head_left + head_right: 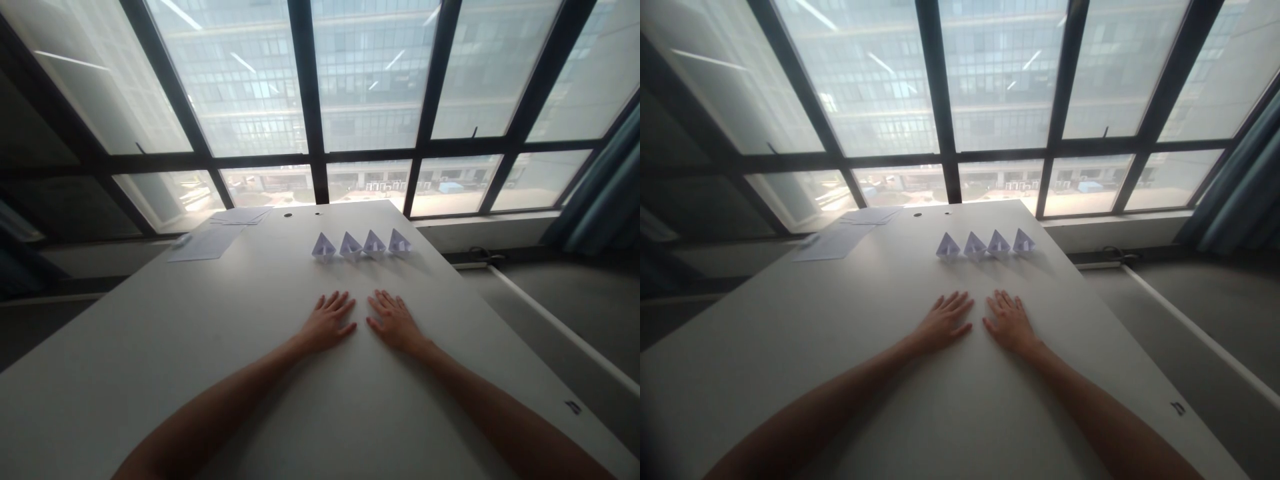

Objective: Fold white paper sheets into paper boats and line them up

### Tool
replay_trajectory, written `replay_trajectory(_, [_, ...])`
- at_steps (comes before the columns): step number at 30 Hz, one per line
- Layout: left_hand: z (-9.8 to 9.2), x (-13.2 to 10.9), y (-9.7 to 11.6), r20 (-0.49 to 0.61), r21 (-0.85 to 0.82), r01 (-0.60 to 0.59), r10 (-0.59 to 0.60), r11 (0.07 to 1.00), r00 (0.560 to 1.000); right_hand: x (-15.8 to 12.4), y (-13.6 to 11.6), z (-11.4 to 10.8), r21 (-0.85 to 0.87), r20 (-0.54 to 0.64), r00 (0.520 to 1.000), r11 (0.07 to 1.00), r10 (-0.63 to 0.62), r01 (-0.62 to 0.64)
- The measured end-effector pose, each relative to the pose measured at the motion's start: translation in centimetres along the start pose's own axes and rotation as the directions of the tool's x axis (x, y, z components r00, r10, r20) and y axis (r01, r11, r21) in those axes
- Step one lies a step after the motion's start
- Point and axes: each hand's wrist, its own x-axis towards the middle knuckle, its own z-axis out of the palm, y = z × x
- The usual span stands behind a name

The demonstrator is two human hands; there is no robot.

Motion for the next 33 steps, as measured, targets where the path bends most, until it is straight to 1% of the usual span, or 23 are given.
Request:
replay_trajectory(5, [0.02,0.08,0.01,0.005,-0.001,0.005,-0.005,1.0,1.0,0.05,0.0,-0.09,0.0,0.016,1.0,1.0,0.007,-0.007])
replay_trajectory(14, [0.31,0.19,-0.14,-0.001,0.002,0.003,-0.003,1.0,1.0,0.04,-0.02,-0.06,-0.006,0.008,1.0,1.0,0.005,-0.005])
replay_trajectory(33, [0.22,0.12,-0.2,0.003,0.001,0.0,0.0,1.0,1.0,0.01,0.04,0.01,-0.009,-0.005,1.0,1.0,-0.002,0.001])
